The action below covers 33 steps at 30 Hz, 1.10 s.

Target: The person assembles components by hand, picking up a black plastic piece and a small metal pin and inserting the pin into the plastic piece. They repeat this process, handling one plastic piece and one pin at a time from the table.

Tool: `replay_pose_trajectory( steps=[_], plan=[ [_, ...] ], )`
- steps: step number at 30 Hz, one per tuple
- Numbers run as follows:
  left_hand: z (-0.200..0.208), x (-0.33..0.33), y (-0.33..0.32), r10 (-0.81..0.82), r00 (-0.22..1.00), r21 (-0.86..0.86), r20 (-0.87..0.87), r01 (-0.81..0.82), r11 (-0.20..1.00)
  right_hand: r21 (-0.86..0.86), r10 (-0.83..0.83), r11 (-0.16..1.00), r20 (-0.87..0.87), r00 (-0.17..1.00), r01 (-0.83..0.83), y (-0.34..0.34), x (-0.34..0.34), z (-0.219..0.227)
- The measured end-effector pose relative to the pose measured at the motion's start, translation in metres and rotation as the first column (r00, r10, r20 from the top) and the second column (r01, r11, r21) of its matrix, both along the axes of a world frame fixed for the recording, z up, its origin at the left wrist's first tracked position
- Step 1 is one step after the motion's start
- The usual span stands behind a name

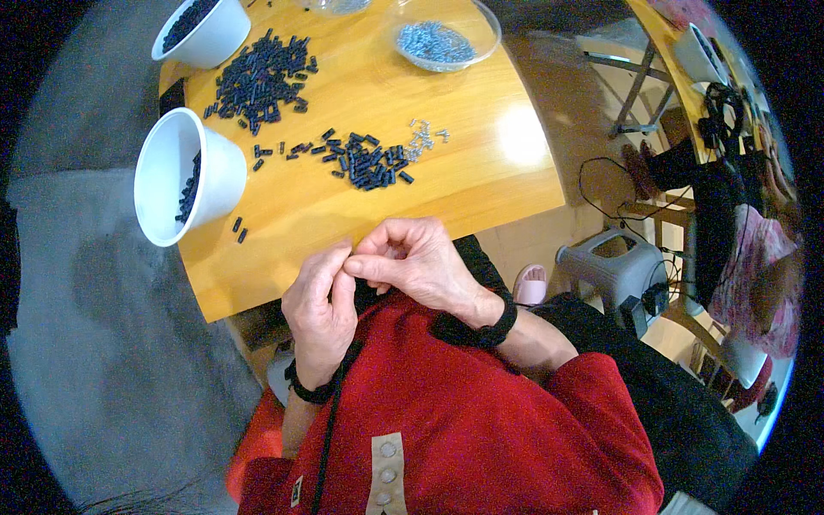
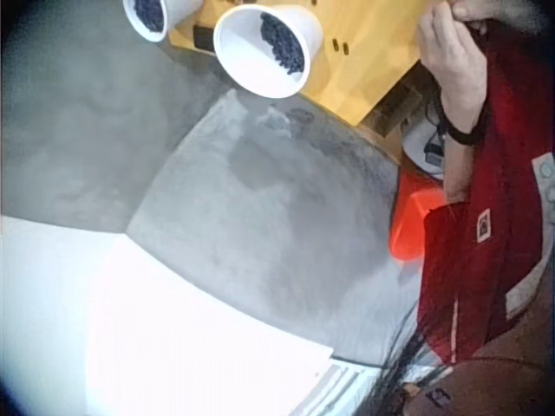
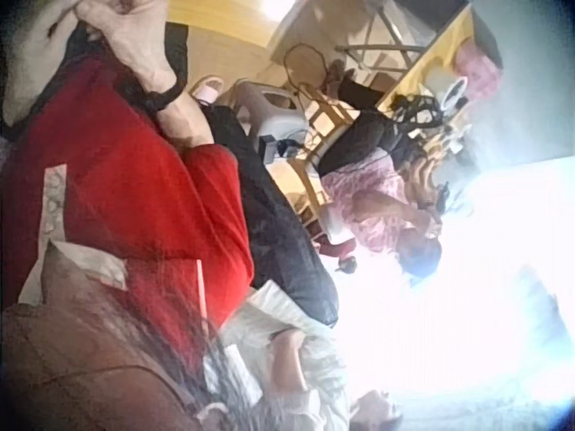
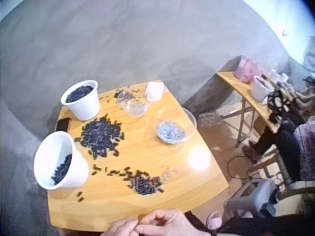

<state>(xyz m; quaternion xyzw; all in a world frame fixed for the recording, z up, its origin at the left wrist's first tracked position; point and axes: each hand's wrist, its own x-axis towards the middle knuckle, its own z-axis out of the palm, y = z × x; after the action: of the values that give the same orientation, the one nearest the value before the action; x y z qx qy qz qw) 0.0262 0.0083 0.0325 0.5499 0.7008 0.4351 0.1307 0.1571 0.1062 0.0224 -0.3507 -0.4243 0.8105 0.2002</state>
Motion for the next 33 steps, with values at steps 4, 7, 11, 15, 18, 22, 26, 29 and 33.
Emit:
replay_pose_trajectory(
  steps=[4, 7, 11, 15, 18, 22, 26, 29, 33],
  plan=[
    [0.001, 0.0, 0.002, -0.032, 0.998, 0.005, 0.06, 0.031, 0.999, -0.008, 0.075, 0.997, 0.024, 0.997, -0.075, 0.004, 0.003, -0.002],
    [0.0, -0.001, 0.004, -0.069, 0.993, 0.035, 0.099, 0.066, 0.997, -0.066, 0.102, 0.993, 0.018, 0.995, -0.1, 0.006, 0.005, -0.001],
    [0.003, -0.001, 0.004, -0.038, 0.99, -0.019, 0.139, 0.041, 0.999, -0.042, 0.095, 0.995, 0.06, 0.994, -0.093, 0.008, 0.005, -0.001],
    [-0.002, -0.002, 0.007, 0.001, 0.987, -0.019, 0.161, 0.002, 1.0, 0.068, 0.123, 0.989, 0.069, 0.99, -0.128, 0.015, 0.005, -0.001],
    [-0.002, -0.005, 0.011, 0.019, 0.992, -0.022, 0.127, -0.017, 1.0, 0.054, 0.143, 0.987, 0.093, 0.985, -0.149, 0.021, 0.003, 0.0],
    [-0.007, -0.011, 0.012, 0.04, 0.983, -0.016, 0.177, -0.038, 0.999, 0.098, 0.206, 0.973, 0.047, 0.977, -0.21, 0.037, -0.002, 0.0],
    [-0.007, -0.018, 0.012, 0.064, 0.975, -0.065, 0.214, -0.051, 0.997, 0.865, -0.461, 0.498, 0.323, 0.826, -0.06, 0.079, -0.006, -0.002],
    [-0.01, -0.021, 0.015, 0.038, 0.973, -0.034, 0.227, -0.031, 0.999, 0.919, -0.596, 0.37, 0.347, 0.724, -0.136, 0.1, -0.009, -0.013],
    [-0.014, -0.023, 0.018, 0.048, 0.969, -0.009, 0.243, -0.048, 0.999, 0.911, -0.636, 0.33, 0.409, 0.655, -0.248, 0.108, -0.017, -0.016]
  ],
)
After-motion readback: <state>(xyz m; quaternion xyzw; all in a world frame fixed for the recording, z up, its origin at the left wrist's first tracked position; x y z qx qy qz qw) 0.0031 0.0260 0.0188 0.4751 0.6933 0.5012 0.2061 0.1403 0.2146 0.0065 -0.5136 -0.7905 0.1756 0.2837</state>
